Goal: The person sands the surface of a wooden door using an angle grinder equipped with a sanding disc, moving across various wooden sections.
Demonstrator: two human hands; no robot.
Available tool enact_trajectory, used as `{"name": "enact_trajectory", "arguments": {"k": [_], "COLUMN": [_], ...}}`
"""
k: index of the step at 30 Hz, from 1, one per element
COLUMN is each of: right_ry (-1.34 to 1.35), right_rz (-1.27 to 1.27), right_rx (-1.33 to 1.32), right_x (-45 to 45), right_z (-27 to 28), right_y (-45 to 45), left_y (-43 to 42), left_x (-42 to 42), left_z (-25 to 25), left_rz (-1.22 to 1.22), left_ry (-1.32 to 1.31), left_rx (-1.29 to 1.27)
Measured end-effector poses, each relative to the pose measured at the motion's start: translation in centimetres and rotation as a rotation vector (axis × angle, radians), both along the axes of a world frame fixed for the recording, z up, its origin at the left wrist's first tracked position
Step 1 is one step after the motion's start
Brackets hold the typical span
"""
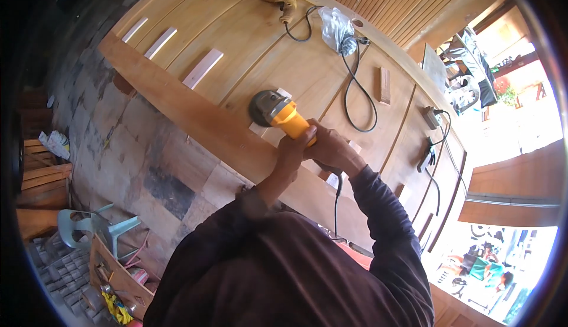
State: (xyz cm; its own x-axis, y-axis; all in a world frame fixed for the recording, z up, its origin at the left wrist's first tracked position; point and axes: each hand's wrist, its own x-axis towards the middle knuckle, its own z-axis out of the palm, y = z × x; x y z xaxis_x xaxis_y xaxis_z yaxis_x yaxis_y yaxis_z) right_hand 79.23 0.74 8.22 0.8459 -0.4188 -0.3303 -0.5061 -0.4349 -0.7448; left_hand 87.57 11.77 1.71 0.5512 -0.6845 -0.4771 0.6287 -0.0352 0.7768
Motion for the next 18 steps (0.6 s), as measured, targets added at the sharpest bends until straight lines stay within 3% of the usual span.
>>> {"name": "enact_trajectory", "arguments": {"k": [6,9,18], "right_ry": [0.083,-0.003,-0.096], "right_rz": [0.004,0.017,-0.116], "right_rx": [0.001,-0.026,0.138], "right_x": [0.2,0.4,1.7], "right_z": [2.0,0.0,-1.2], "right_y": [1.4,0.1,-4.3], "left_y": [0.9,0.0,-5.4], "left_x": [-0.8,0.4,3.1], "left_z": [-0.7,0.0,-1.4], "left_rz": [0.042,-0.022,-0.151], "left_ry": [0.066,-0.006,0.041], "left_rx": [-0.120,0.007,-0.092]}}
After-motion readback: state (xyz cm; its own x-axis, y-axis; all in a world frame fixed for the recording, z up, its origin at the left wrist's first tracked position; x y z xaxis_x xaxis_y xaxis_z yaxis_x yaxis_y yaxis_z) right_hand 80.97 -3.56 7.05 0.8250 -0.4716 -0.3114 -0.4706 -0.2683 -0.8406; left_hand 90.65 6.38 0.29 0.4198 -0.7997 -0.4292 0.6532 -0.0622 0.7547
